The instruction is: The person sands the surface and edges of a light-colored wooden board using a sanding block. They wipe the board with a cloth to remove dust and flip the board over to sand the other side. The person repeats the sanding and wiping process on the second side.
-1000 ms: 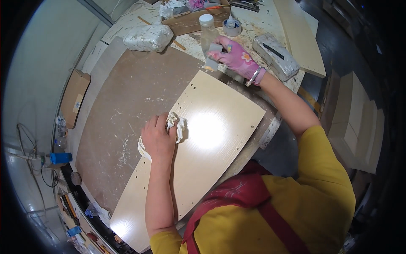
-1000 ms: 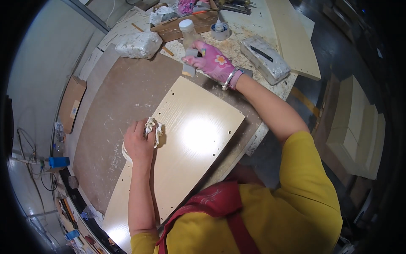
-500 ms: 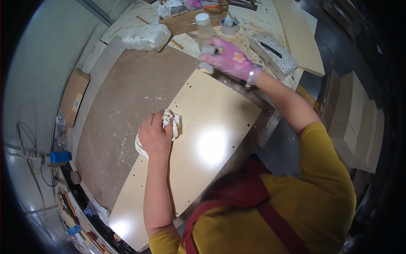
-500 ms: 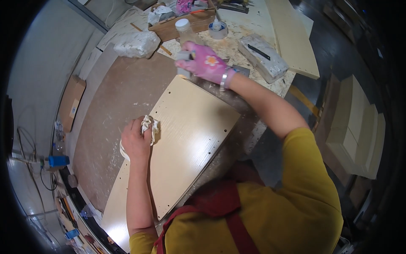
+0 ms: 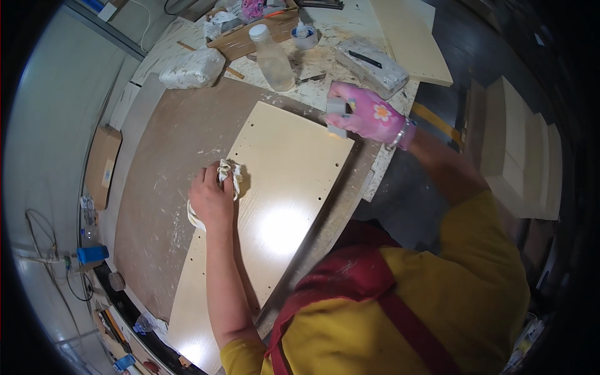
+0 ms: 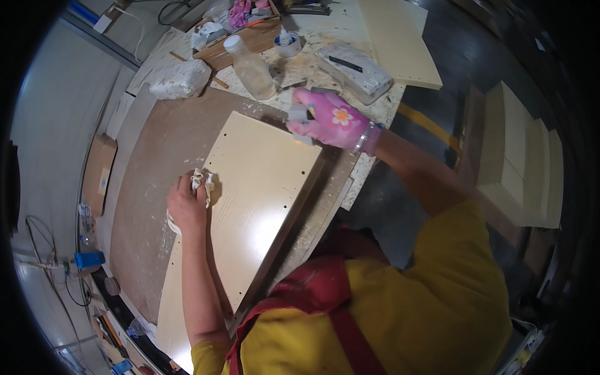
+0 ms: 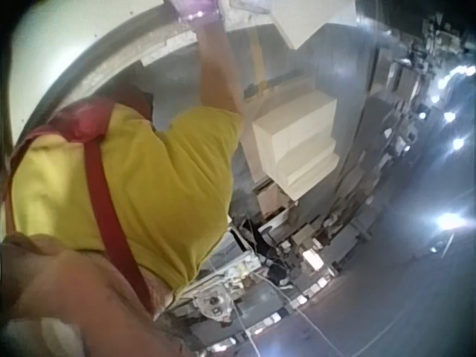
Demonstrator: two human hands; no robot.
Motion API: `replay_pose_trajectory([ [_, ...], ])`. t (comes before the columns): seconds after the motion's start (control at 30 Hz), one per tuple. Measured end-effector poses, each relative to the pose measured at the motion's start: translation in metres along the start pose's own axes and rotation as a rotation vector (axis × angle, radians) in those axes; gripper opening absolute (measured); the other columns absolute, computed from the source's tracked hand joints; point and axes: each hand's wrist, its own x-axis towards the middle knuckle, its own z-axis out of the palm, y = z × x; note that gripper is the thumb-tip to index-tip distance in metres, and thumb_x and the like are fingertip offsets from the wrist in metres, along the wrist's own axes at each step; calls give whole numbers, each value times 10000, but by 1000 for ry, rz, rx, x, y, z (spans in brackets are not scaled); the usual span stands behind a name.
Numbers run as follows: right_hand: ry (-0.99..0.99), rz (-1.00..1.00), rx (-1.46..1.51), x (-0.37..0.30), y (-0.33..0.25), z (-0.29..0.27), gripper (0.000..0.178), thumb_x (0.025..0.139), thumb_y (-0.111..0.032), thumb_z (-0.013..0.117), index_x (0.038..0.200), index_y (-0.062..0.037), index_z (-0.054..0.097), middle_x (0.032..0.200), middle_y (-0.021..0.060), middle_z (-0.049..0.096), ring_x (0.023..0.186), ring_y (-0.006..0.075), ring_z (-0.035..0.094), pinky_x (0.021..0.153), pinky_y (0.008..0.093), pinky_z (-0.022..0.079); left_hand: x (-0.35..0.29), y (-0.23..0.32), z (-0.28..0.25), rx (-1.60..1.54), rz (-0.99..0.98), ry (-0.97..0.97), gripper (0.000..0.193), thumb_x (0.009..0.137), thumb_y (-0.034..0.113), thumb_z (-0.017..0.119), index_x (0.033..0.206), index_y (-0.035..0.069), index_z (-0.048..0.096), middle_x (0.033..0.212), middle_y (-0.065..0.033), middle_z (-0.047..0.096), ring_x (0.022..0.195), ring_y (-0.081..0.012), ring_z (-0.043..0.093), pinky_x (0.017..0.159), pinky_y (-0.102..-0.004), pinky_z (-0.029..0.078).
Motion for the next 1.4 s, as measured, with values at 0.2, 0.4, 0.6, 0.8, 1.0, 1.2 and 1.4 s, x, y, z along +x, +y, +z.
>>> replay_pose_trajectory([
  [0.2, 28, 129, -66, -61, -6, -26, 355, 829, -245, 689, 1057, -28, 524, 875, 132, 621, 798, 196, 620, 734, 331, 480, 0, -1, -2, 18, 20, -19, 222, 804, 178, 679, 1000, 76, 668, 872, -111, 644, 775, -327, 614, 692, -423, 487],
  [0.4, 506, 35, 148, -80, 7, 18, 390, 817, -225, 724, 1101, -55, 519, 909, 114, 648, 819, 190, 646, 699, 330, 508, -2, 1, -2, 38, 13, -39, 221, 810, 169, 664, 1002, 60, 667, 915, -118, 646, 828, -327, 610, 725, -416, 488],
  [0.6, 545, -129, -155, -110, 9, 77, 425, 774, -255, 738, 1093, -79, 520, 964, 148, 610, 841, 330, 650, 706, 396, 540, -3, 0, 0, 31, 10, -64, 243, 817, 150, 611, 1037, 58, 656, 952, -125, 642, 864, -337, 603, 757, -418, 481],
  [0.8, 444, -164, 77, -123, -16, 78, 427, 782, -273, 736, 1081, -55, 523, 983, 145, 612, 815, 303, 650, 735, 374, 540, -5, -7, 0, -9, 32, -33, 250, 817, 156, 584, 1040, 67, 651, 961, -119, 643, 889, -336, 599, 779, -419, 475],
  [1.0, 647, 57, -13, -98, -5, 57, 376, 842, -266, 701, 1097, -43, 537, 893, 101, 626, 852, 199, 630, 763, 318, 514, -3, -2, -1, 13, 40, -54, 256, 828, 192, 571, 1048, 88, 651, 946, -117, 642, 893, -334, 598, 763, -423, 473],
  [1.2, 388, -98, 12, -177, -80, 183, 410, 821, -333, 694, 1080, -58, 536, 993, 127, 585, 856, 275, 645, 705, 386, 536, -6, -5, 3, -69, 79, 88, 302, 839, 195, 572, 1118, 100, 639, 995, -118, 644, 933, -337, 607, 789, -424, 488],
  [1.4, 431, 5, 248, -174, -97, 162, 409, 818, -325, 697, 1062, -46, 524, 925, 90, 615, 872, 219, 641, 755, 354, 524, -25, -51, -87, -186, 288, 84, 266, 775, 22, 555, 1009, 101, 653, 894, -124, 622, 821, -347, 601, 710, -425, 471],
])
